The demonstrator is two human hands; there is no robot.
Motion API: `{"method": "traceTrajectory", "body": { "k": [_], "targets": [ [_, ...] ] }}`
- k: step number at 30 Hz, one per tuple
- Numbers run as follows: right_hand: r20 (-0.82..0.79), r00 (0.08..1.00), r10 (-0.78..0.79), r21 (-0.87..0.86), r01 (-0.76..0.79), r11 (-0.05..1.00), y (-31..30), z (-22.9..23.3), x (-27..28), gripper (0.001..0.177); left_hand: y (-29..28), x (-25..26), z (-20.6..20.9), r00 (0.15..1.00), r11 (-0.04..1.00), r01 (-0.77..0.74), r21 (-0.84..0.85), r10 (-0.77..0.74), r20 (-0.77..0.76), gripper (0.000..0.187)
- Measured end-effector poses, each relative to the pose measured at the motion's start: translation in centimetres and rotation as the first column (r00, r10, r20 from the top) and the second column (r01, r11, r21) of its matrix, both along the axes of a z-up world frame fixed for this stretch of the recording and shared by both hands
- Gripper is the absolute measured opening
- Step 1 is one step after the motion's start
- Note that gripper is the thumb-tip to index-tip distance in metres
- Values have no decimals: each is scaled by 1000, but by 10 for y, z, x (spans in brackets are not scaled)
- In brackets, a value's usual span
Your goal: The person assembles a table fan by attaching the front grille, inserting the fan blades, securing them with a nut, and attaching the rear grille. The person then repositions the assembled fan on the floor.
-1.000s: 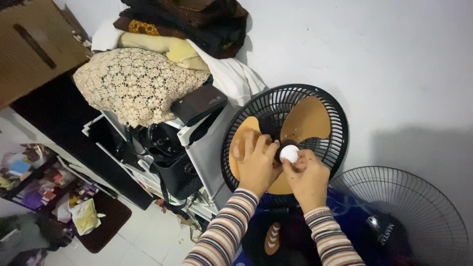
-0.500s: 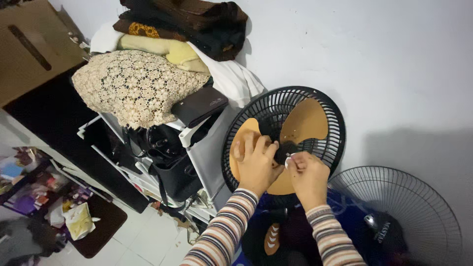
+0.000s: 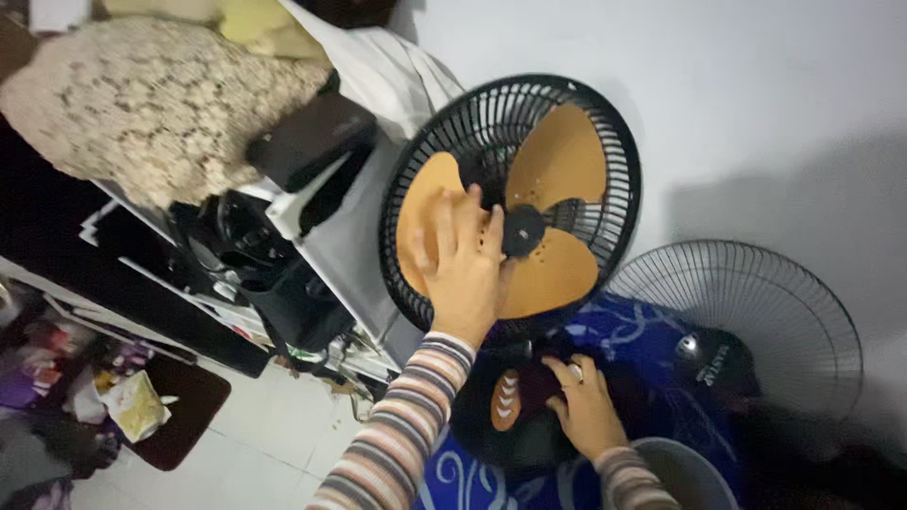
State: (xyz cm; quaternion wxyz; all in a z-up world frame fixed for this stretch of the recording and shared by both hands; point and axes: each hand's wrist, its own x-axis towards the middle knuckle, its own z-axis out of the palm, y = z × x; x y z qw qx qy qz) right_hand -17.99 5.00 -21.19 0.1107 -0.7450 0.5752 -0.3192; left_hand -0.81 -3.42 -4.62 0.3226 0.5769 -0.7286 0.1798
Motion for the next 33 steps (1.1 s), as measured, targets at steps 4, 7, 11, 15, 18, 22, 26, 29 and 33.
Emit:
{"method": "traceTrajectory", "body": {
  "k": [4, 7, 11, 15, 18, 22, 26, 29, 33],
  "targets": [
    [118, 992, -39, 185, 16, 983, -14, -19, -13, 57, 13, -2, 3, 1000, 996, -13, 84, 15, -18, 70],
    [212, 935, -283, 490, 149, 859, -16, -10, -38, 41, 16, 1, 8, 1000, 995, 2, 97, -1, -14, 69],
    [859, 55, -508, 493, -352, 796, -39, 20, -58, 29, 23, 0, 5, 1000, 997, -15, 75, 14, 13, 65],
    [742, -321, -588, 364, -544, 756, -59, 50, -56, 30, 30, -6, 4, 999, 997, 8, 75, -4, -50, 72],
    [655, -532, -537, 204, -559, 803, -63, 66, -46, 33, 31, -8, 8, 995, 999, 24, 36, -20, -98, 68],
    [605, -622, -498, 196, -489, 850, -74, 90, -23, 37, 14, -1, 19, 986, 991, 123, -61, -129, -106, 59],
    [611, -677, -410, 161, -401, 902, -92, 108, 7, 37, -10, 10, 28, 960, 975, 216, -60, -223, -168, 51],
    [699, -633, -332, 183, -290, 939, -104, 118, 30, 35, -22, 13, 29, 966, 975, 216, -53, -221, -133, 45],
    [931, -331, -153, 124, -108, 986, -115, 122, 66, 40, -38, 24, 28, 941, 954, 298, 12, -292, -171, 43]
  ]
}}
